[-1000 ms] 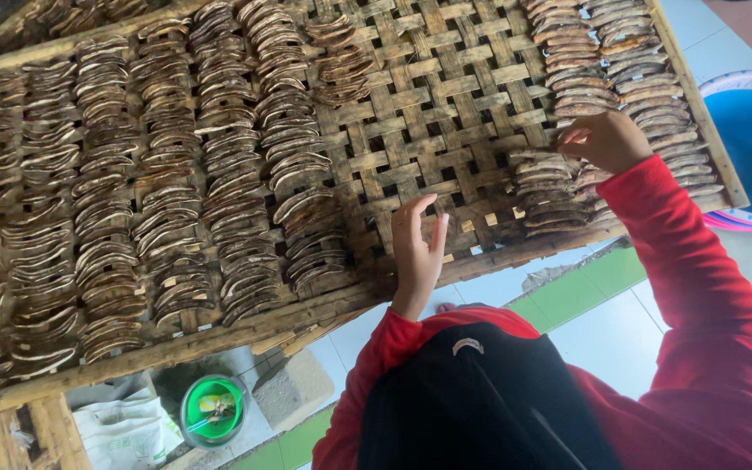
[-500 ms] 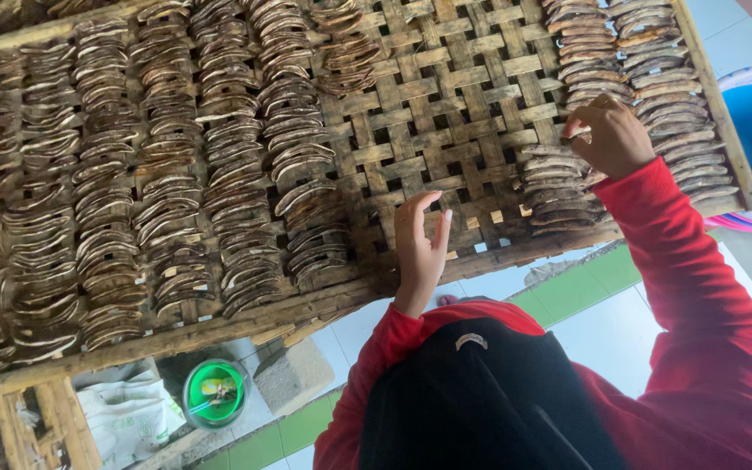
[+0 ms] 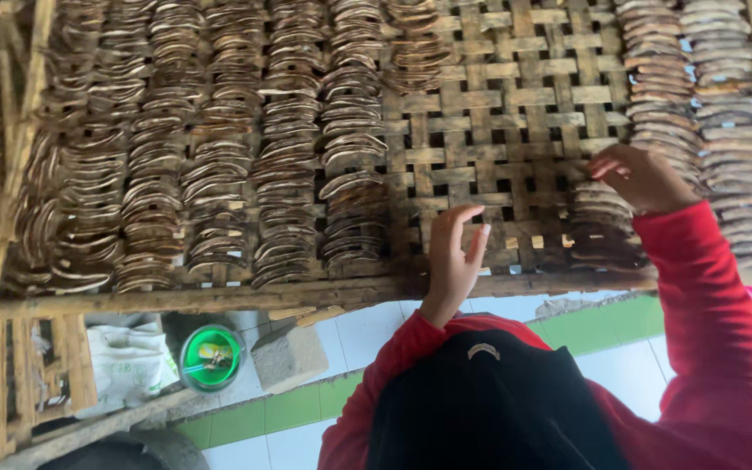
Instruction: The person arranges curved pieces of dried food in rows on a large wooden lattice tray by hand, picking up individual pieces and placing them into the gaps of the weave.
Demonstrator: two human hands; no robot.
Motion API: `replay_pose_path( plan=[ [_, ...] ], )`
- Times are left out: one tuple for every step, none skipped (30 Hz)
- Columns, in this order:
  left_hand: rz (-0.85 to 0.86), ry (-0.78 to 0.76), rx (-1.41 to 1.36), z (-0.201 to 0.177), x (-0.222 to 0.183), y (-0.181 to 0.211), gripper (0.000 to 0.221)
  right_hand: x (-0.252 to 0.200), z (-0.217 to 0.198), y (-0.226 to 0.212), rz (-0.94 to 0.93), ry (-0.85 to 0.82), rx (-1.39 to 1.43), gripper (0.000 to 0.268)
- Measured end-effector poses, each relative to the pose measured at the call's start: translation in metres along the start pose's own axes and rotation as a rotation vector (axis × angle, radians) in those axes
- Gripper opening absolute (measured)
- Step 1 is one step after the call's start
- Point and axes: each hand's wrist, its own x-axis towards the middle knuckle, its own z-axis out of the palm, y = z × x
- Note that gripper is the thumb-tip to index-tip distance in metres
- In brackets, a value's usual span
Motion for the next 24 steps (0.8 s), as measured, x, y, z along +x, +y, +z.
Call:
replay_pose_path(
  plan=[
    [-0.002,0.024,0.016,0.000,0.002,0.001,0.029,0.002,-0.006,-0.002,0.025,0.034,0.008,0.024],
    [-0.011,0.015,0.005,0.000,0.002,0.003,0.029,0.004,-0.005,-0.008,0.059,0.070,0.019,0.024],
    [-0.020,0.005,-0.006,-0.002,0.002,0.004,0.028,0.010,-0.005,-0.017,0.044,0.057,0.023,0.024],
    [-0.016,0.018,0.002,-0.004,0.003,0.005,0.028,0.015,-0.013,-0.028,0.051,0.149,-0.055,0.021],
    [-0.021,0.005,-0.009,-0.006,0.002,0.008,0.026,0.025,-0.019,-0.042,0.057,0.241,-0.131,0.018],
    [-0.026,-0.013,-0.024,-0.008,0.001,0.010,0.024,0.038,-0.021,-0.056,0.048,0.242,-0.132,0.018],
    [-0.021,-0.006,-0.021,-0.011,0.001,0.011,0.024,0.059,-0.022,-0.070,-0.017,0.224,-0.149,0.016],
    [0.053,-0.046,0.035,-0.016,-0.003,0.012,0.025,0.079,-0.018,-0.081,-0.078,0.202,-0.164,0.016],
    [0.126,-0.086,0.091,-0.021,-0.006,0.013,0.027,0.104,-0.009,-0.092,-0.188,0.189,-0.180,0.012],
    [0.126,-0.076,0.095,-0.027,-0.009,0.013,0.027,0.133,0.003,-0.103,-0.302,0.176,-0.198,0.009],
    [0.137,-0.062,0.128,-0.033,-0.013,0.013,0.025,0.160,0.020,-0.113,-0.362,0.147,-0.177,0.009],
    [0.145,-0.048,0.163,-0.038,-0.017,0.012,0.023,0.185,0.041,-0.124,-0.422,0.115,-0.153,0.010],
    [0.142,-0.039,0.170,-0.041,-0.018,0.009,0.023,0.213,0.063,-0.133,-0.394,0.081,-0.131,0.011],
    [0.065,-0.038,0.167,-0.043,-0.020,0.005,0.023,0.235,0.081,-0.142,-0.364,0.045,-0.107,0.013],
    [-0.011,-0.037,0.164,-0.046,-0.023,0.001,0.022,0.254,0.094,-0.147,-0.370,0.037,-0.103,0.013],
    [-0.011,-0.030,0.172,-0.046,-0.024,-0.002,0.022,0.273,0.105,-0.153,-0.368,0.085,-0.236,0.028],
    [0.027,-0.030,0.151,-0.044,-0.025,-0.003,0.024,0.286,0.114,-0.157,-0.366,0.134,-0.369,0.045],
    [0.063,-0.031,0.126,-0.042,-0.027,-0.004,0.025,0.290,0.118,-0.156,-0.373,0.131,-0.368,0.045],
    [0.062,-0.024,0.131,-0.043,-0.028,-0.006,0.025,0.291,0.120,-0.153,-0.362,0.109,-0.315,0.047],
    [0.107,-0.002,0.120,-0.043,-0.028,-0.006,0.028,0.292,0.118,-0.149,-0.349,0.086,-0.269,0.049],
    [0.151,0.021,0.110,-0.042,-0.027,-0.008,0.031,0.292,0.118,-0.146,-0.355,0.083,-0.274,0.049],
    [0.149,0.029,0.108,-0.042,-0.026,-0.010,0.031,0.289,0.119,-0.143,-0.358,0.093,-0.320,0.042],
    [0.168,0.011,0.091,-0.042,-0.025,-0.012,0.033,0.289,0.121,-0.142,-0.360,0.104,-0.367,0.034],
    [0.180,-0.017,0.071,-0.044,-0.028,-0.012,0.035,0.286,0.126,-0.140,-0.354,0.097,-0.368,0.034]
  ],
)
